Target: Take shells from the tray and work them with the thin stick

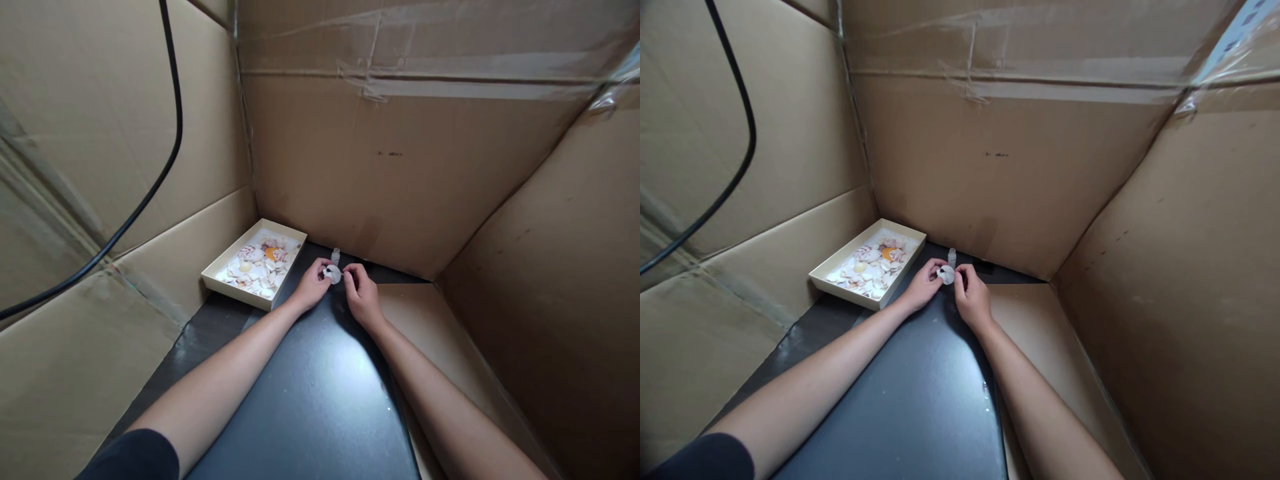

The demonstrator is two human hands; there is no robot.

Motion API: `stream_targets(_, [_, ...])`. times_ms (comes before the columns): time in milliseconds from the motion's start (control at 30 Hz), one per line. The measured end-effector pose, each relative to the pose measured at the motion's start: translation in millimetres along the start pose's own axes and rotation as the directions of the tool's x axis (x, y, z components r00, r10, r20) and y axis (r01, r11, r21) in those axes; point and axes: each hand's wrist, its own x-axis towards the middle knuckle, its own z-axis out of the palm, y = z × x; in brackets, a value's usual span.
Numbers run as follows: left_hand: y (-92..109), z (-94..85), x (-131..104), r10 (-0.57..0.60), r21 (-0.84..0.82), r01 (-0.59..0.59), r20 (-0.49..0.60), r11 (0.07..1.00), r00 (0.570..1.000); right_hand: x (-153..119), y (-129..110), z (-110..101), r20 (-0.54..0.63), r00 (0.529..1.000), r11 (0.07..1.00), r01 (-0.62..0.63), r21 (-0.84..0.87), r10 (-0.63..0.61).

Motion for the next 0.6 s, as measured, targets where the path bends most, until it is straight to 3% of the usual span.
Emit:
stream_targets(100, [-2.2,-0.5,0.3,0.013,0.028,-0.013,-0.004,1.0,1.0,0.2,-1.3,-0.2,-0.064,0.998,1.0,-0.006,-0.019,0.004])
stream_targets(200, [-3.6,-1.0,0.4,0.037,0.071,-0.036,-0.012,0.997,0.999,-0.1,-2.8,-0.9,-0.043,0.998,0.999,0.036,0.007,-0.036])
stream_targets(300, [-3.9,-0.9,0.6,0.045,0.09,-0.042,-0.028,0.995,0.999,-0.2,-3.0,-1.6,-0.056,0.998,0.999,-0.007,-0.047,0.004])
stream_targets(400, [-3.3,-0.6,0.8,0.028,0.069,-0.024,-0.044,0.997,0.999,-0.1,-1.6,-1.2,-0.103,0.995,1.0,-0.004,-0.007,0.003])
stream_targets(500, [-0.5,-0.2,-0.3,0.003,0.037,-0.001,-0.059,0.999,0.998,-0.4,-0.1,0.4,-0.072,0.997,0.999,0.026,0.045,-0.023])
stream_targets(600, [3.9,0.3,-2.3,-0.034,0.038,0.037,-0.069,0.999,0.997,-0.3,0.7,1.1,-0.11,0.994,1.0,-0.014,0.025,0.017])
